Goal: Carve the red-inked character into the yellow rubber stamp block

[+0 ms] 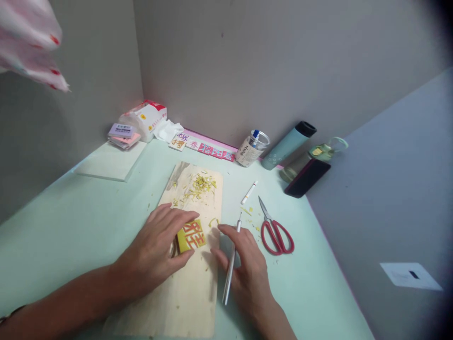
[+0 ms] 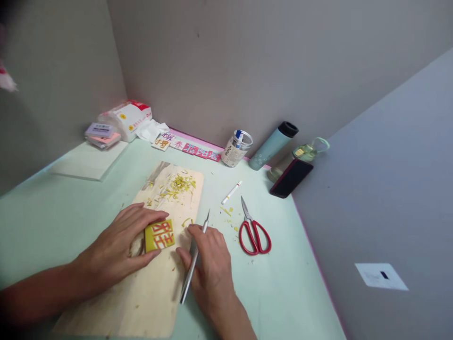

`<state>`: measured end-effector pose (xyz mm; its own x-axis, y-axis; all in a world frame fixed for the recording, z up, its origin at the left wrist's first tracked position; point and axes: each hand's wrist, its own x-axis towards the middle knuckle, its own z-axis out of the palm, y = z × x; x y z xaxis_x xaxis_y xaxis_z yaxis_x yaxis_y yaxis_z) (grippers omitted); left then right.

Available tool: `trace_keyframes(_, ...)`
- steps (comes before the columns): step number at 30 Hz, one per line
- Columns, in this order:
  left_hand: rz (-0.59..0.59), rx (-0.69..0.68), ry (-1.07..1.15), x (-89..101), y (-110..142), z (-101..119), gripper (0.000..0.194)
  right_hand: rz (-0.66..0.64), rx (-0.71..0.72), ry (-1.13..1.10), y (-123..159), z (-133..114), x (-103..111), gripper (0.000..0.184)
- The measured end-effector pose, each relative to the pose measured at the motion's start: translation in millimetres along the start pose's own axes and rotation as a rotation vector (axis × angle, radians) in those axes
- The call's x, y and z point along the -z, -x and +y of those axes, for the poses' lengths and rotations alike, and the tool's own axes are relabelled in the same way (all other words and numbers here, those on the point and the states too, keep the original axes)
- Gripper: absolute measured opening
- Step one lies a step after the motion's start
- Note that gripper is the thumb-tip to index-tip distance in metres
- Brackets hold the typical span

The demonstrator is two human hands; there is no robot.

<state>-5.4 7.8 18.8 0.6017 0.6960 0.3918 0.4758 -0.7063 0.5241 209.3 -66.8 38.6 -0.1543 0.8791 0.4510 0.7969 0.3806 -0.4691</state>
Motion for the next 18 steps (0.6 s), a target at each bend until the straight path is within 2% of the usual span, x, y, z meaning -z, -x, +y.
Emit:
trace_keyframes(4,0.058,-0.011,-0.01,-1.5,3,-3,0.052,0.024,0.007,0.019,2,-5,0,0.03)
trace_keyframes(8,0.09,-0.002,-0.036,-11.8,10,-17,0.055,0.059,-0.054,0.112,2,-2,-3,0.031)
trace_keyframes(10,0.102,-0.048,-0.054,-18.4,12,-24,0.057,0.023,-0.092,0.194,2,1,-4,0.03)
trace_keyframes(12,0.117,0.019,-0.057,-24.5,15,-28,0.054,-0.042,-0.171,0.311,3,4,-8,0.022)
trace_keyframes(14,0.146,0.021,-0.054,-29.9,18,-32,0.055,-0.128,-0.224,0.437,6,8,-13,0.017)
trace_keyframes(16,0.191,0.0,-0.09,-34.7,19,-36,0.054,-0.167,-0.192,0.529,11,16,-21,0.023)
trace_keyframes(18,0.205,-0.035,-0.151,-39.0,20,-40,0.057,-0.185,-0.095,0.608,18,27,-27,0.031)
